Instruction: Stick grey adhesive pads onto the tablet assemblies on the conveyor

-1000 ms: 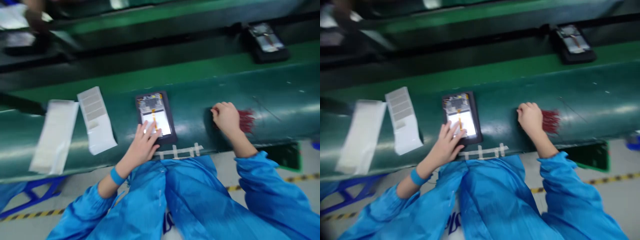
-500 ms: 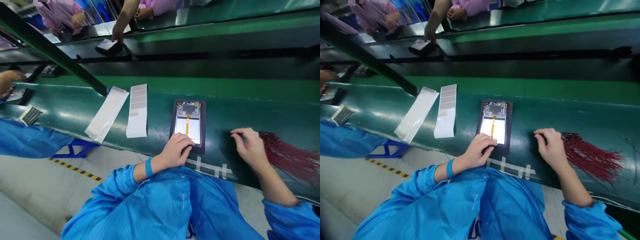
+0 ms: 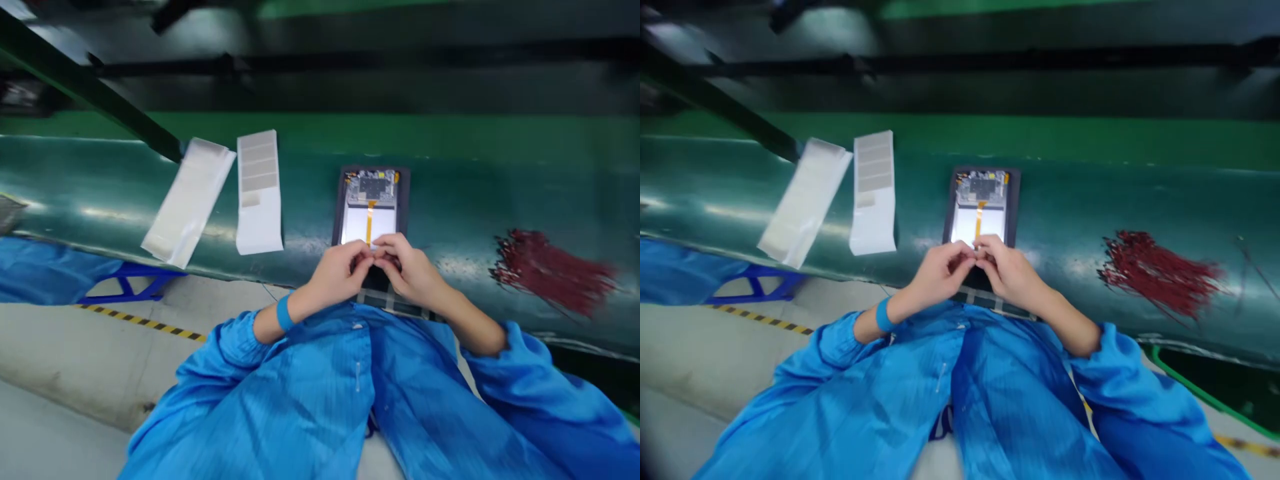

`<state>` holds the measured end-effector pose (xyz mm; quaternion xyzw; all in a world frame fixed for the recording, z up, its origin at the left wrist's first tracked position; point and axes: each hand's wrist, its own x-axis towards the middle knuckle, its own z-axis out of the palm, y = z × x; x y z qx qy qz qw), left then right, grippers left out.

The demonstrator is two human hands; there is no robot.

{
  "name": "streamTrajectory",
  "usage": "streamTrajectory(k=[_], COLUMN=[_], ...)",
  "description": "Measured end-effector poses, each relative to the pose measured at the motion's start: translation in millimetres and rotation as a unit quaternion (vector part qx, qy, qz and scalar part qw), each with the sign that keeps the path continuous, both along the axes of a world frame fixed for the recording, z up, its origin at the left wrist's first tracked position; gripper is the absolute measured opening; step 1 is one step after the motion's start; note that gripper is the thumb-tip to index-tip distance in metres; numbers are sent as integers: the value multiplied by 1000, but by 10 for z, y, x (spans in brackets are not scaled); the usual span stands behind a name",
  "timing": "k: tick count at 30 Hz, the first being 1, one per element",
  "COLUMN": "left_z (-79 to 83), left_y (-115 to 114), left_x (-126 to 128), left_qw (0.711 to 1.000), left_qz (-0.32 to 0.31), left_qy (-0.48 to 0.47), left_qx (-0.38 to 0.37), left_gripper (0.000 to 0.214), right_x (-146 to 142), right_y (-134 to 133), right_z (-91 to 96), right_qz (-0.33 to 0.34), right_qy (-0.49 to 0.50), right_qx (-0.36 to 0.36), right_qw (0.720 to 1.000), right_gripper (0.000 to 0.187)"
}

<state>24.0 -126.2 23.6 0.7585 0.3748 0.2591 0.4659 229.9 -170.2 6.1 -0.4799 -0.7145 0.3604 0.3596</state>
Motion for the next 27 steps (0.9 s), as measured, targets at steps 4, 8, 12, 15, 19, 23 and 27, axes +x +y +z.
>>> streamTrajectory(k=[4, 8, 12, 15, 19, 23, 27], left_z=[-45, -70, -65, -63, -69, -112, -179], left_y=[32, 50, 51, 40, 18, 1, 0], left_x=[-60, -111, -133, -121, -84, -38, -56], left_qw=[998, 996, 998, 998, 997, 988, 992], left_qz=[19, 17, 6, 7, 48, 135, 110], left_qy=[-50, -63, -55, -56, -61, -70, -47], left_qx=[-44, -52, -19, 5, 6, -39, -45], left_gripper=[8, 10, 8, 2, 7, 10, 4], right_x=[-68, -91, -99, -110, -106, -87, -12], right_y=[58, 64, 50, 57, 63, 57, 72], right_z=[39, 29, 30, 21, -6, -6, -12], right_qz=[4, 1, 1, 0, -16, -66, -85], right_qy=[75, 124, 149, 159, 145, 35, -46], right_qx=[-18, -53, -81, -94, -71, 43, 113], right_qw=[997, 991, 986, 983, 987, 996, 989], right_gripper=[25, 29, 31, 31, 22, 7, 16])
